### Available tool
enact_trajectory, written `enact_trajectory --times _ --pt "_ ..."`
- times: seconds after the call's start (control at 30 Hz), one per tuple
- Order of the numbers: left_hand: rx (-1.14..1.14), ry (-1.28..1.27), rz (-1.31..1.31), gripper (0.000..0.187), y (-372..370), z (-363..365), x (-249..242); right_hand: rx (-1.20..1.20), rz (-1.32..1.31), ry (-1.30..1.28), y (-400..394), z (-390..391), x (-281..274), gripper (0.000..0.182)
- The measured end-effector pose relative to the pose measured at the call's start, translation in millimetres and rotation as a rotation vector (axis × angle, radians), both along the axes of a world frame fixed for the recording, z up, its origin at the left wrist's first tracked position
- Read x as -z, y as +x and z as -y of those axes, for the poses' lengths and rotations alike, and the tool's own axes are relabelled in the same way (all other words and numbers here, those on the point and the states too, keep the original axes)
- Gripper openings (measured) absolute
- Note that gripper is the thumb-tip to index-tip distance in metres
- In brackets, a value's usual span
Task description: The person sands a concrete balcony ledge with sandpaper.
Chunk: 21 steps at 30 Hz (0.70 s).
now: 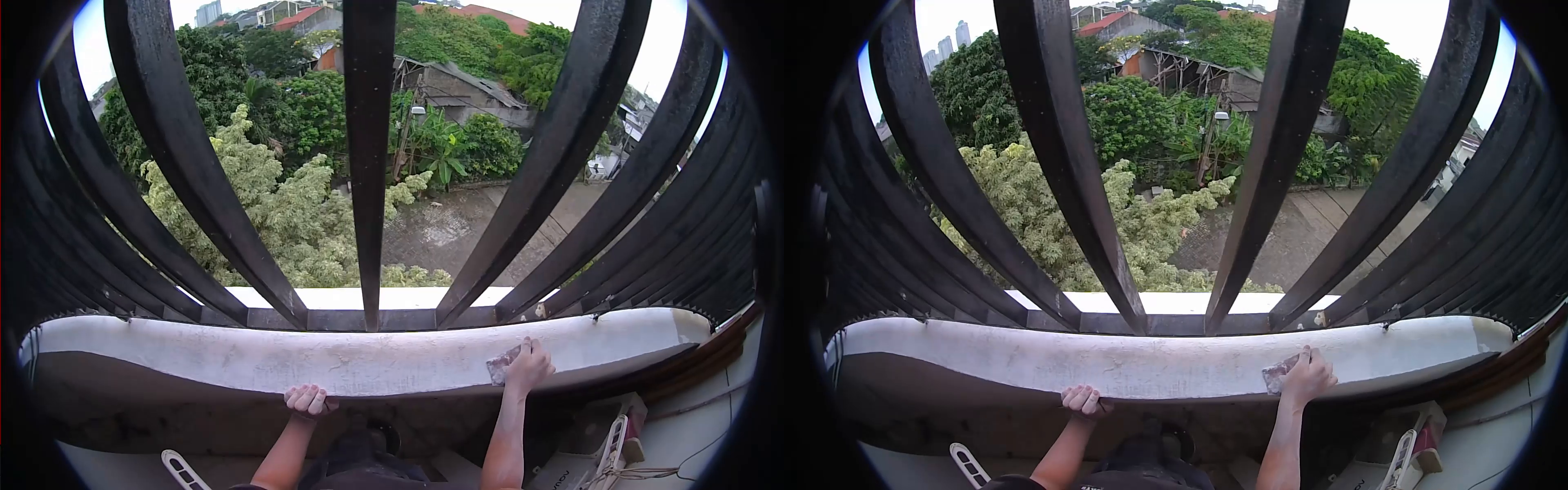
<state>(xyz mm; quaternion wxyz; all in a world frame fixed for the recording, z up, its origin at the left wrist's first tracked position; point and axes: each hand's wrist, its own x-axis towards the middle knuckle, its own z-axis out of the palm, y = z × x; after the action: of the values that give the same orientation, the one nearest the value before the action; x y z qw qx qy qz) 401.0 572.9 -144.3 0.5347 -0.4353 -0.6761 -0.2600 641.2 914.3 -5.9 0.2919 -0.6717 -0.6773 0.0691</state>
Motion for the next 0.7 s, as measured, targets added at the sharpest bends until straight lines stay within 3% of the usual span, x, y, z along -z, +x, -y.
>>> enact_trajectory --times 0.6,0.7 --pt "0.080 0.014 0.072 0.021 6.3 -1.0 -2.4 -0.011 -0.046 -0.049 8.2 -12.1 10.8 0.039" --pt "0.102 -0.001 0.112 0.025 11.9 -2.0 -2.5 -0.023 0.076 -0.058 16.9 -16.5 12.6 0.042"
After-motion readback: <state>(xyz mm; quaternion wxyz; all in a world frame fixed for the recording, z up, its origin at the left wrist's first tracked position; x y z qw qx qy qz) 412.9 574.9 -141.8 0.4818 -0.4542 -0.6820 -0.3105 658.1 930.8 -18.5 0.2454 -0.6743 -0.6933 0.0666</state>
